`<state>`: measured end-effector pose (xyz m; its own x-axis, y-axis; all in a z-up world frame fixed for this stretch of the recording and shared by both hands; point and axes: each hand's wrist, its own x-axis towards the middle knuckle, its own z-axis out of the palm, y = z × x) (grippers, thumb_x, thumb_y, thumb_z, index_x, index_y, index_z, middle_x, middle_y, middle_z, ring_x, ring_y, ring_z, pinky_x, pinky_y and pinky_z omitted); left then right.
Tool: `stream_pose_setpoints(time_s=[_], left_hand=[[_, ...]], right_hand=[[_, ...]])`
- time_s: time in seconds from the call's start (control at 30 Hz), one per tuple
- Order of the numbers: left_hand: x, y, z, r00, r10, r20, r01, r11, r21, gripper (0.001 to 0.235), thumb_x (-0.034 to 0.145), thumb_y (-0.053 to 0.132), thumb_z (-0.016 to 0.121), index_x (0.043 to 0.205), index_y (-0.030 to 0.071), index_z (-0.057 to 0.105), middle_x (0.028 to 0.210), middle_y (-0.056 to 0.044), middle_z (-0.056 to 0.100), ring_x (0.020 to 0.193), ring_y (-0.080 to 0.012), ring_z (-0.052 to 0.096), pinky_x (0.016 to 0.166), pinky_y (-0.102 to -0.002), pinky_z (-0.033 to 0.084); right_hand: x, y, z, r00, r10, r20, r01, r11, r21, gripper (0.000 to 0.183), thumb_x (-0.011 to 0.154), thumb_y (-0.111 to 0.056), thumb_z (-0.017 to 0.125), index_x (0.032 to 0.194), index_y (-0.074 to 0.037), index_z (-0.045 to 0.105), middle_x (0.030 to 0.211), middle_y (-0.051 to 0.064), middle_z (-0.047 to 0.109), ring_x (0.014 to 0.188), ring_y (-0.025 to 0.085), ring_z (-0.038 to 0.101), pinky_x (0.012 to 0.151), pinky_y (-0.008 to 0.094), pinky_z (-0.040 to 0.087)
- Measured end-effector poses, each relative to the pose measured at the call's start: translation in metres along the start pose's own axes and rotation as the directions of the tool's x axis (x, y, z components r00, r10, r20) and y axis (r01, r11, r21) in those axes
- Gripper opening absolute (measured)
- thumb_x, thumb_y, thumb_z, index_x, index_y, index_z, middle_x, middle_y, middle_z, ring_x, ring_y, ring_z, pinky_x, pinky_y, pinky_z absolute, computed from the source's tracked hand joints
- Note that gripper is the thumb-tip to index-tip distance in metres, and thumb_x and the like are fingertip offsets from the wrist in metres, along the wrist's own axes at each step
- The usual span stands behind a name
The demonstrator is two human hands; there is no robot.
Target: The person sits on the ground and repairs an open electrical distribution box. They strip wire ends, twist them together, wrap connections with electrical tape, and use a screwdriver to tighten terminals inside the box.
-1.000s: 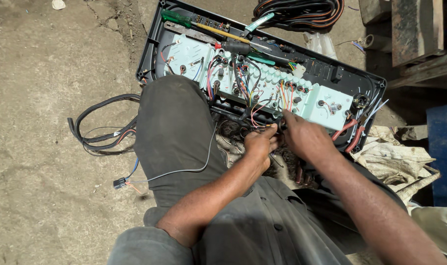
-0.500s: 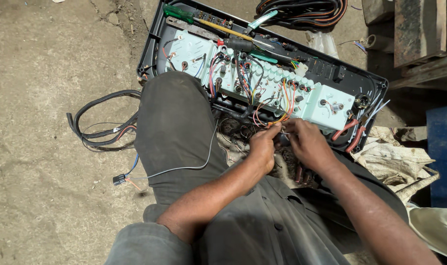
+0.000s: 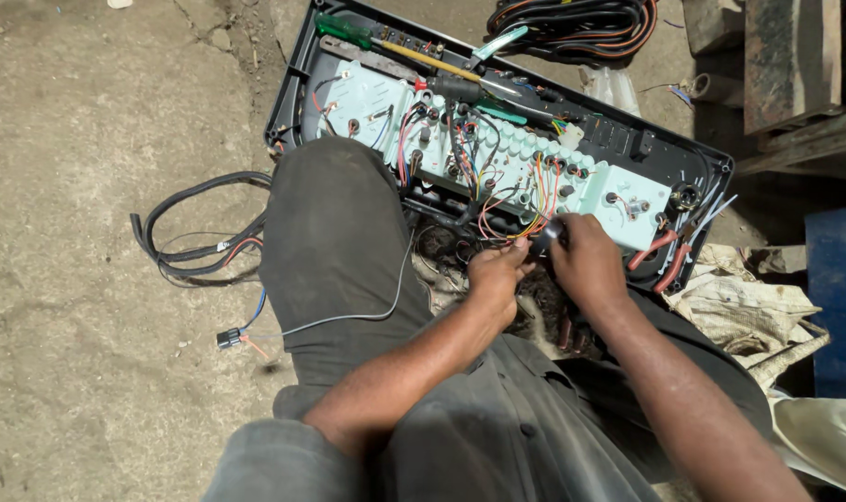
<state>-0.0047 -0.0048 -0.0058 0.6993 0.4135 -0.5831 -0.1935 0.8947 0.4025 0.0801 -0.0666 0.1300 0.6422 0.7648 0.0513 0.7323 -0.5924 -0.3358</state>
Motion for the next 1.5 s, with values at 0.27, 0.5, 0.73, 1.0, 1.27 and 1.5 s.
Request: stream_pose_setpoints(time_s=[0.27, 0.5, 0.73, 1.0, 1.27, 1.5], left_hand=[[-0.007, 0.008, 0.001, 0.994, -0.109, -0.027, 0.11, 0.993, 0.048, 0.01, 0.095, 0.02, 0.076, 0.099, 0.012, 0.072, 0.102, 0.002, 0.074, 0.092, -0.0078, 0.063, 0.085, -0.031, 0.046], [-0.012, 0.021, 0.007, 0.988, -0.156, -0.015, 0.156, 0.97, 0.184, 0.011, 0.09, 0.02, 0.076, 0.099, 0.014, 0.076, 0.093, 0.007, 0.074, 0.081, -0.0039, 0.061, 0.068, -0.023, 0.043], [-0.003, 0.014, 0.0, 0.998, -0.047, -0.032, 0.054, 0.971, 0.234, 0.013, 0.09, 0.02, 0.082, 0.087, 0.008, 0.077, 0.072, 0.003, 0.065, 0.05, -0.0045, 0.044, 0.045, -0.024, 0.03], [0.005, 0.012, -0.002, 0.998, 0.013, 0.058, -0.022, 0.988, 0.151, 0.01, 0.09, 0.01, 0.079, 0.094, 0.002, 0.077, 0.091, -0.002, 0.076, 0.078, -0.0087, 0.068, 0.071, -0.024, 0.053], [-0.001, 0.011, 0.004, 0.997, -0.051, -0.054, 0.061, 0.977, 0.204, 0.011, 0.096, 0.015, 0.073, 0.097, 0.004, 0.077, 0.095, -0.003, 0.077, 0.082, -0.0127, 0.064, 0.077, -0.031, 0.043], [-0.007, 0.017, -0.003, 0.994, -0.094, 0.064, 0.088, 0.992, 0.092, 0.01, 0.093, 0.018, 0.075, 0.098, 0.009, 0.074, 0.097, 0.001, 0.076, 0.089, -0.0106, 0.067, 0.084, -0.032, 0.051]], right_hand=[[-0.013, -0.016, -0.016, 0.892, 0.035, 0.451, 0.103, 0.955, -0.279, 0.065, 0.091, -0.01, 0.061, 0.153, -0.011, 0.041, 0.093, 0.016, 0.072, 0.092, 0.035, 0.069, 0.09, 0.047, 0.048], [-0.016, -0.007, -0.012, 0.957, -0.19, 0.217, 0.197, 0.98, -0.011, 0.049, 0.082, -0.006, 0.064, 0.13, -0.007, 0.054, 0.094, 0.019, 0.068, 0.093, 0.038, 0.064, 0.083, 0.05, 0.046], [-0.022, -0.003, -0.022, 0.912, -0.313, 0.266, 0.348, 0.932, -0.098, 0.028, 0.089, -0.011, 0.064, 0.117, -0.008, 0.058, 0.095, 0.013, 0.066, 0.093, 0.034, 0.064, 0.083, 0.047, 0.05], [-0.024, -0.002, -0.022, 0.858, -0.426, 0.286, 0.479, 0.865, -0.148, 0.042, 0.079, -0.011, 0.065, 0.121, -0.011, 0.061, 0.109, 0.013, 0.068, 0.092, 0.033, 0.064, 0.078, 0.045, 0.052], [-0.016, 0.007, 0.009, 0.933, 0.351, 0.081, -0.36, 0.897, 0.257, 0.024, 0.098, -0.01, 0.058, 0.121, -0.006, 0.064, 0.096, 0.025, 0.071, 0.091, 0.044, 0.07, 0.082, 0.05, 0.055], [0.003, -0.008, -0.008, 0.964, 0.183, 0.192, -0.174, 0.983, -0.061, 0.042, 0.094, -0.012, 0.063, 0.133, 0.0, 0.051, 0.099, 0.026, 0.07, 0.087, 0.047, 0.068, 0.077, 0.055, 0.053]])
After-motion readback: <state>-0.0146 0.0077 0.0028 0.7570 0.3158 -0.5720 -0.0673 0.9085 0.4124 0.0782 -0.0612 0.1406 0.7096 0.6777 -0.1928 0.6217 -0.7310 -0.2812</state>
